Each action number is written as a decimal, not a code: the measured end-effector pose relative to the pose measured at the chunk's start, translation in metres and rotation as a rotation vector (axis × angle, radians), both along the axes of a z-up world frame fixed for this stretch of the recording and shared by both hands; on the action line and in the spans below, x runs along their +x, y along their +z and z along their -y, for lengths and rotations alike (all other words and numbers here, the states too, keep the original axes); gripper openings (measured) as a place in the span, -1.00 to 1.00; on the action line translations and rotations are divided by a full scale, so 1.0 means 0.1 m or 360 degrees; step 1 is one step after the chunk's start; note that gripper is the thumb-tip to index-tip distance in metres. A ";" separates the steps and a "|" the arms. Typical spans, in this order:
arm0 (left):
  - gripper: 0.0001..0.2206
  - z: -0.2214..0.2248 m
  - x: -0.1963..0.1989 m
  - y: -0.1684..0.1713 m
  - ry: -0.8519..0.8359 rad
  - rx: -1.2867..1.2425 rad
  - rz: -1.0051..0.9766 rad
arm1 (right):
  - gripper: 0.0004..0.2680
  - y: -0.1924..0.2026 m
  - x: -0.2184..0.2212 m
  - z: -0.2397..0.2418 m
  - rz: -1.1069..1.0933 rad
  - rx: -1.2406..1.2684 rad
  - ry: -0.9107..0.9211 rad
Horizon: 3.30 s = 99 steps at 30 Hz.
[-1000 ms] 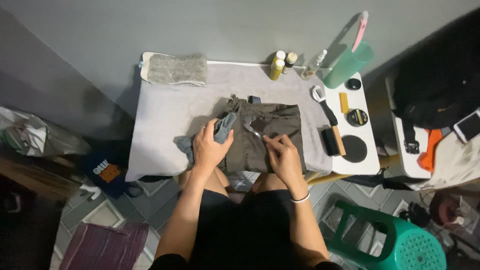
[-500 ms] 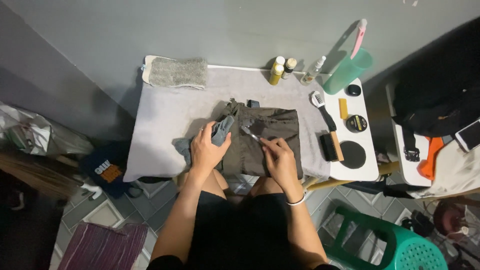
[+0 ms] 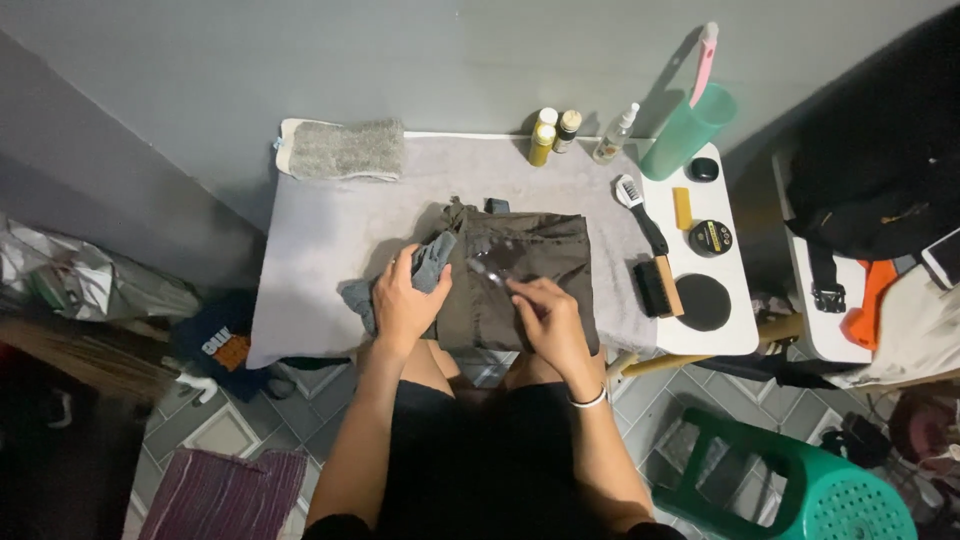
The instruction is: The person is applying a liquid, likely glue or edge paint, to the surface and seams of a small bag using a small applicator tool.
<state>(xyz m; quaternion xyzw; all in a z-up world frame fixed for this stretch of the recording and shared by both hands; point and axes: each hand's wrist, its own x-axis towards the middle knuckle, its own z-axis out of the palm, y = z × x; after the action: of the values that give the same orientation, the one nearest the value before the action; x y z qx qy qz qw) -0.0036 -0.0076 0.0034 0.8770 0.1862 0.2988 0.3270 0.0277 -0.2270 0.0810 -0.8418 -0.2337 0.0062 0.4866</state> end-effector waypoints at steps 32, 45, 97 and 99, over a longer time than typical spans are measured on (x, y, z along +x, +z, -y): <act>-0.56 -0.07 -0.07 0.09 -0.0168 -0.0125 0.0032 | -0.82 -0.01 -0.11 -0.13 0.0112 -0.0254 -0.0161; -0.58 -0.02 -0.05 0.12 -0.0090 -0.0056 0.0072 | -0.81 0.04 -0.04 -0.01 0.0242 -0.0355 -0.0394; -0.56 -0.08 -0.07 0.10 -0.0150 -0.0038 0.0148 | -0.87 -0.04 0.00 0.19 0.0161 -0.0415 -0.0433; -0.56 -0.09 -0.05 0.08 -0.0127 0.0004 0.0159 | -0.86 -0.02 0.02 0.22 0.0263 -0.0415 -0.0564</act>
<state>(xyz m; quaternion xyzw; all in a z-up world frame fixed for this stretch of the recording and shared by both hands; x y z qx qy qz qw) -0.0090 0.0011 0.0111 0.8682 0.1341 0.3291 0.3463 0.0298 -0.2491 0.0790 -0.9231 -0.1186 -0.1181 0.3463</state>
